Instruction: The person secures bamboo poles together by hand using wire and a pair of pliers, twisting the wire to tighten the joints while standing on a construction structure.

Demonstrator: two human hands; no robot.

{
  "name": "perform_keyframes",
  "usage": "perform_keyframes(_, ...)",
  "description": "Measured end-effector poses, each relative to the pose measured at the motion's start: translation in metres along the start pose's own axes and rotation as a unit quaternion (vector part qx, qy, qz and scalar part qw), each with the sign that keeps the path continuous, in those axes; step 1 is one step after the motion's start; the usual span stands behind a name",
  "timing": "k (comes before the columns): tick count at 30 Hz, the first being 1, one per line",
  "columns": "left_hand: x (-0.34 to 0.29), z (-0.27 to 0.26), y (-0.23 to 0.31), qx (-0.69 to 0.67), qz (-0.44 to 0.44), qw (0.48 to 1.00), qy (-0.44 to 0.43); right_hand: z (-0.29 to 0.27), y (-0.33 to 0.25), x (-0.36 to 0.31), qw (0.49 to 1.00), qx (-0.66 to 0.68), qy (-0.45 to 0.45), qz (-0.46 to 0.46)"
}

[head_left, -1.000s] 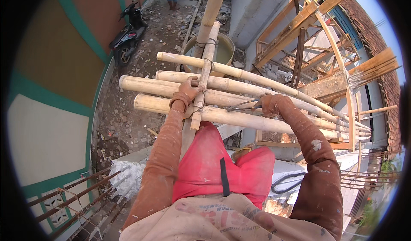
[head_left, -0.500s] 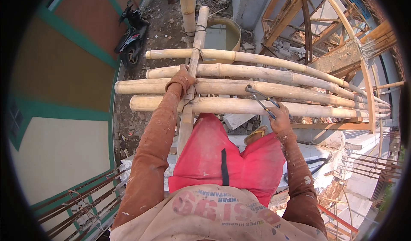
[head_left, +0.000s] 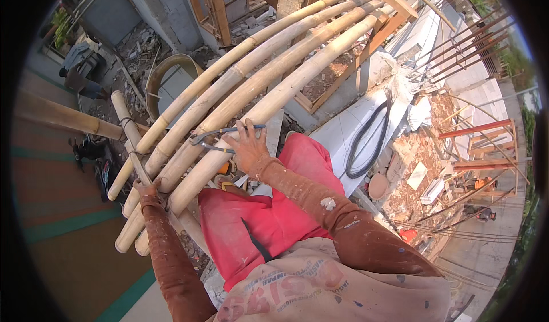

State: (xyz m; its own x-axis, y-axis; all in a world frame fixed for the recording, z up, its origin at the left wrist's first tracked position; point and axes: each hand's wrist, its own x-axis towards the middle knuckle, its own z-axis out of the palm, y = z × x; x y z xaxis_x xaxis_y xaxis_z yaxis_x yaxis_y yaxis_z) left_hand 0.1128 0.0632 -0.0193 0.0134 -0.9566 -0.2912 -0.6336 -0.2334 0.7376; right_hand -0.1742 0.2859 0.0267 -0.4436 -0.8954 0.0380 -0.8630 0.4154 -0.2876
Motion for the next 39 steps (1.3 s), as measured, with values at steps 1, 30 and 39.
perform_keyframes(1, 0.0, -0.002, -0.001, -0.022, -0.003, 1.0, 0.004, -0.005, 0.003, -0.002, 1.0, 0.005, 0.021, -0.008)
perform_keyframes(30, -0.368, 0.355, 0.099, -0.178, 0.039, 0.809, -0.559, -0.079, 0.244, -0.235, 0.965, 0.073, 0.081, 0.239)
perform_keyframes(39, -0.384, 0.393, 0.107, 0.03, 0.258, 0.88, -0.397, -0.105, 0.255, -0.241, 0.962, 0.092, 0.118, 0.229)
